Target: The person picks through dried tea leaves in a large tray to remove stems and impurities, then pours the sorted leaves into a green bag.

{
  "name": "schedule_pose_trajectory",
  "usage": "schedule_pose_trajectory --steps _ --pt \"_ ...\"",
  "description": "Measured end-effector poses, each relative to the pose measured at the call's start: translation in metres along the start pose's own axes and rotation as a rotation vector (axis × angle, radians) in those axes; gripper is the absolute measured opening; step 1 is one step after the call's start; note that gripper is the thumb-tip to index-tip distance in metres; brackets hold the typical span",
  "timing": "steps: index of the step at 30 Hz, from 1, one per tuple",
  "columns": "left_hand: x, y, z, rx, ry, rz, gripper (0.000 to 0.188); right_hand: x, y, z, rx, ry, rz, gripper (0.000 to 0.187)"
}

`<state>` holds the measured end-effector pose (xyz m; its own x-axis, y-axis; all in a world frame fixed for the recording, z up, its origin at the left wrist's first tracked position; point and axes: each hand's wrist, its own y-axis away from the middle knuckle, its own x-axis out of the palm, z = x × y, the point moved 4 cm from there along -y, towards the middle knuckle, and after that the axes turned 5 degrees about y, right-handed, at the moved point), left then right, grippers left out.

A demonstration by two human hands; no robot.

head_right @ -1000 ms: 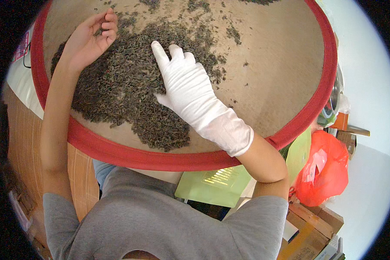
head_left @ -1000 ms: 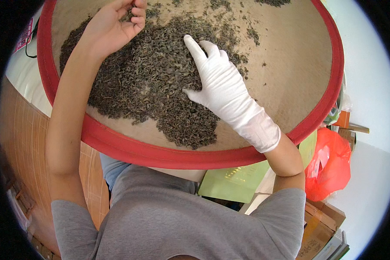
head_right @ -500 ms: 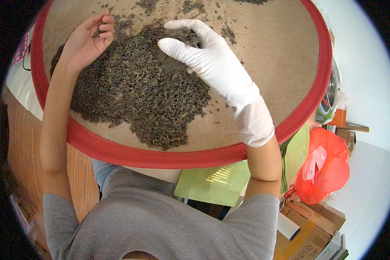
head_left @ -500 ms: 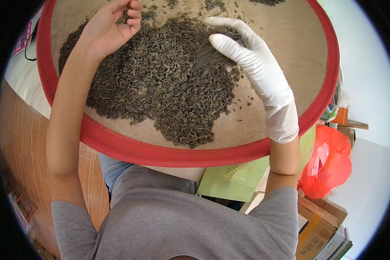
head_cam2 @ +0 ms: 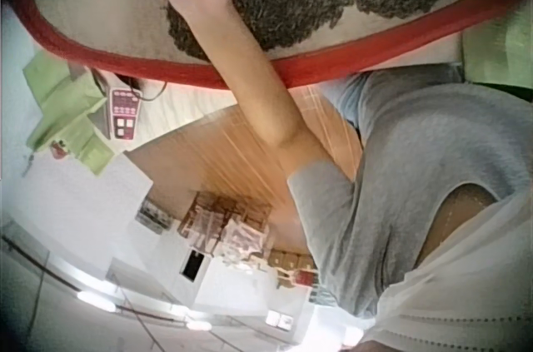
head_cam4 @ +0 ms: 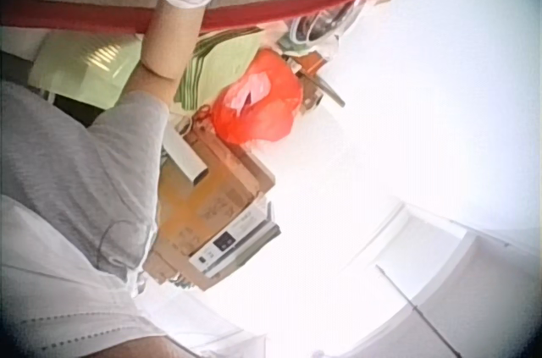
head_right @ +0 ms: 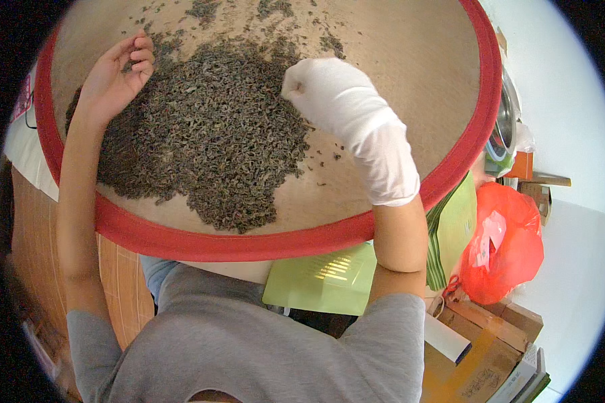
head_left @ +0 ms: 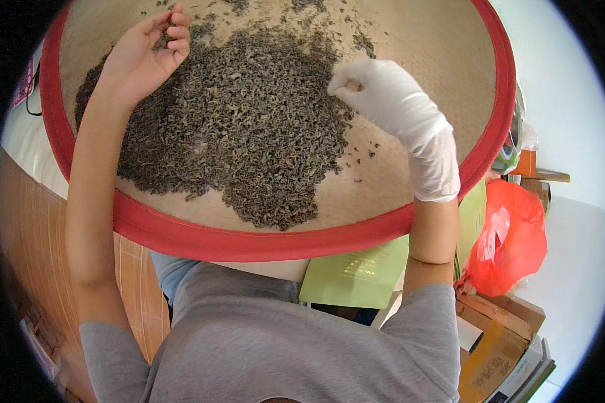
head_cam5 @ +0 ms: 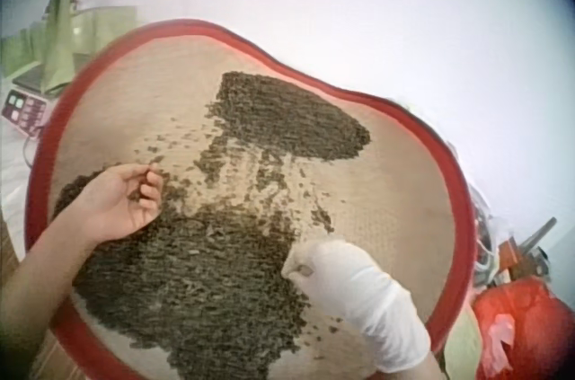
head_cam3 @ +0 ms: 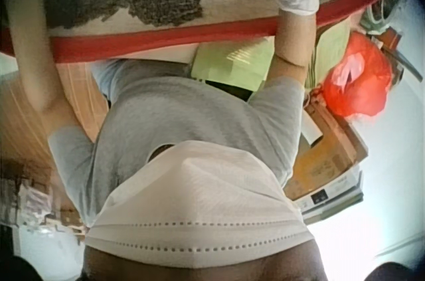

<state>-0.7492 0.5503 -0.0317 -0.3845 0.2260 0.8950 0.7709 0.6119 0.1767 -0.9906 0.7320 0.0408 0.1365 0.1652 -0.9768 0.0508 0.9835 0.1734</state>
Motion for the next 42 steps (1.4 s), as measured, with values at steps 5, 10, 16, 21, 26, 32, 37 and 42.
schedule_pose_trajectory --steps 5,10,16,21,26,32,37,42 --pt "0.003 -0.002 0.0 -0.004 0.005 -0.008 0.019 0.016 -0.005 0.011 -0.028 0.06 0.075 0.012" --pt "0.007 -0.001 0.002 0.006 0.012 0.017 0.018 0.016 -0.006 0.003 -0.053 0.039 -0.046 0.013" --pt "0.007 -0.001 0.002 0.011 0.009 -0.021 0.019 0.024 -0.01 0.016 -0.01 0.127 -0.005 0.017" --pt "0.009 0.0 0.003 0.01 -0.006 0.017 0.018 0.035 -0.014 0.018 0.049 0.234 0.038 0.016" --pt "0.008 0.002 0.002 -0.006 0.027 0.013 0.019 0.034 -0.014 0.017 0.055 0.147 0.011 0.014" --pt "0.015 0.004 0.012 -0.015 0.017 -0.014 0.016 0.017 -0.006 0.015 0.019 -0.112 -0.086 0.013" --pt "0.033 0.011 0.026 -0.037 -0.042 -0.09 0.015 0.002 -0.001 0.024 -0.003 -0.275 -0.196 0.013" --pt "0.044 0.015 0.037 -0.102 -0.09 -0.032 0.016 -0.01 -0.001 0.038 0.019 -0.282 -0.324 0.009"
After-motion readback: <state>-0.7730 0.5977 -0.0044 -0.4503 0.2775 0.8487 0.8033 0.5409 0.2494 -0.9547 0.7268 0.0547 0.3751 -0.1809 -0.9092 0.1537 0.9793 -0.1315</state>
